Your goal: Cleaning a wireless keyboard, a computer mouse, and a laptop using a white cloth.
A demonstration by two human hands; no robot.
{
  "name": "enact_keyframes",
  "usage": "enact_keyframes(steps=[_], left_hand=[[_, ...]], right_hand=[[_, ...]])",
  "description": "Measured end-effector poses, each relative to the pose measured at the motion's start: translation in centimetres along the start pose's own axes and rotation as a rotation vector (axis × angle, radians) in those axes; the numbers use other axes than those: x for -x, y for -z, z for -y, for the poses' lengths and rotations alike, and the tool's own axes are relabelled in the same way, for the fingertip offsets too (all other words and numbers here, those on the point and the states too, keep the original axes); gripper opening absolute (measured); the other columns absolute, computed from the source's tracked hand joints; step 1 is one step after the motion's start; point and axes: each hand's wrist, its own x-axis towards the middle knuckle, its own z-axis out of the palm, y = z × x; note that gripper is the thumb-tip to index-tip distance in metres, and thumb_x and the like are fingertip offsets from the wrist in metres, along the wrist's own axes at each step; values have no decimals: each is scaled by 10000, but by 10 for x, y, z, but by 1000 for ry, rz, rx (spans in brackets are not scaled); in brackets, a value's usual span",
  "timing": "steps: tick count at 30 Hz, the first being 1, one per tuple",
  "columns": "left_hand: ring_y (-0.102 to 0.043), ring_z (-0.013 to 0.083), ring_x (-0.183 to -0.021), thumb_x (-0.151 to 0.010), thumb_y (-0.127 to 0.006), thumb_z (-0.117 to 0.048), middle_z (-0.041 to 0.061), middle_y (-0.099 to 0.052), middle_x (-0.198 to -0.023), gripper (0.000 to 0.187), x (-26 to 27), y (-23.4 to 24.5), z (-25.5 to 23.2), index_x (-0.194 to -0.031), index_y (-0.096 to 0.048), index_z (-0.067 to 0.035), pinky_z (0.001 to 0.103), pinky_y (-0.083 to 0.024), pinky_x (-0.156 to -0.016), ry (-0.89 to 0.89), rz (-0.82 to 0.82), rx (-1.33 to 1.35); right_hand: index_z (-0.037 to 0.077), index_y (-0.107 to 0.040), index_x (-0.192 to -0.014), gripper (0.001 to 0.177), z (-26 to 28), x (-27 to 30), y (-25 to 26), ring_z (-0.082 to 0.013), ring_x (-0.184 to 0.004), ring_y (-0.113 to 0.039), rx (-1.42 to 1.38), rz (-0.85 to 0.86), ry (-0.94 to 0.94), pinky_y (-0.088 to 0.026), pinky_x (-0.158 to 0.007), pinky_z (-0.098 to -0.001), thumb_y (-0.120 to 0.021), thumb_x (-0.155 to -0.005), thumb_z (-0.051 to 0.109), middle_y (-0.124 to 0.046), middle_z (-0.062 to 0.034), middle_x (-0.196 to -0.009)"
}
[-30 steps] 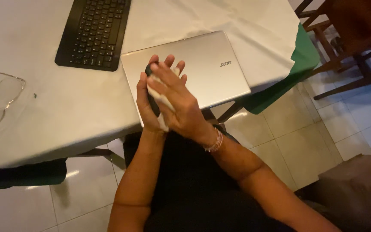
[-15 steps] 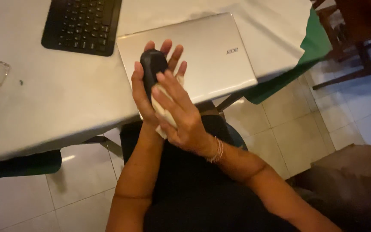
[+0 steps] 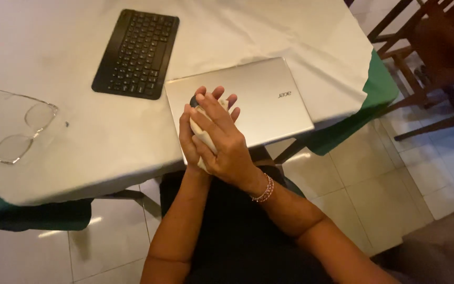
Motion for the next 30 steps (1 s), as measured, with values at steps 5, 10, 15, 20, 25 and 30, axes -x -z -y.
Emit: enact_keyframes(steps=[5, 10, 15, 20, 25, 30], left_hand=[[-498, 411, -1401, -1104, -434, -445, 186, -479, -1515, 528, 4, -7, -3, -1526, -411, -128, 548, -441, -1195, 20, -43, -10], [-506, 407, -1398, -1100, -458, -458, 186, -483, -1523, 549, 3, -6, -3, -1539, -408, -133, 549, -442, -1201, 36, -34, -29], [-503, 427, -1395, -1128, -406, -463, 189, -472, -1549, 563, 2, -2, -1, -1569, -384, -115, 539, -424, -1201, 65, 61, 18], [-431, 420, -1475, -1131, -351, -435, 199, -408, -1601, 606, 4, -11, 0, -1606, -334, -59, 499, -388, -1256, 55, 66, 51], [-379, 408, -1526, -1127, -371, -410, 191, -362, -1636, 599, 5, -14, -2, -1607, -317, -55, 476, -376, -1274, 10, 64, -11], [-422, 376, -1502, -1121, -450, -392, 211, -414, -1582, 570, 6, -15, -1, -1587, -351, -78, 447, -418, -1251, -49, 26, 23]], right_hand=[[1, -600, -1405, 504, 11, 33, 6, -417, -1541, -423, 45, 69, 51, -400, -1282, -496, -688, -909, -12, -475, -215, -1577], [-6, -617, -1373, 542, 11, 36, 6, -421, -1524, -420, 9, 108, 71, -397, -1264, -522, -722, -841, 7, -487, -214, -1552], [28, -644, -1363, 432, 1, -3, 5, -394, -1555, -409, -43, 87, 65, -393, -1289, -463, -684, -933, 8, -507, -190, -1565], [54, -638, -1434, 395, -18, -13, -3, -346, -1574, -366, -80, 18, -11, -370, -1292, -408, -647, -1039, 41, -464, -178, -1601], [9, -496, -1509, 548, -9, 3, -4, -426, -1606, -329, -23, -27, -9, -330, -1287, -459, -661, -1004, 139, -332, -254, -1670], [-58, -381, -1544, 647, 4, 32, 3, -499, -1552, -367, 64, 30, -30, -395, -1273, -502, -684, -1030, 194, -304, -343, -1633]])
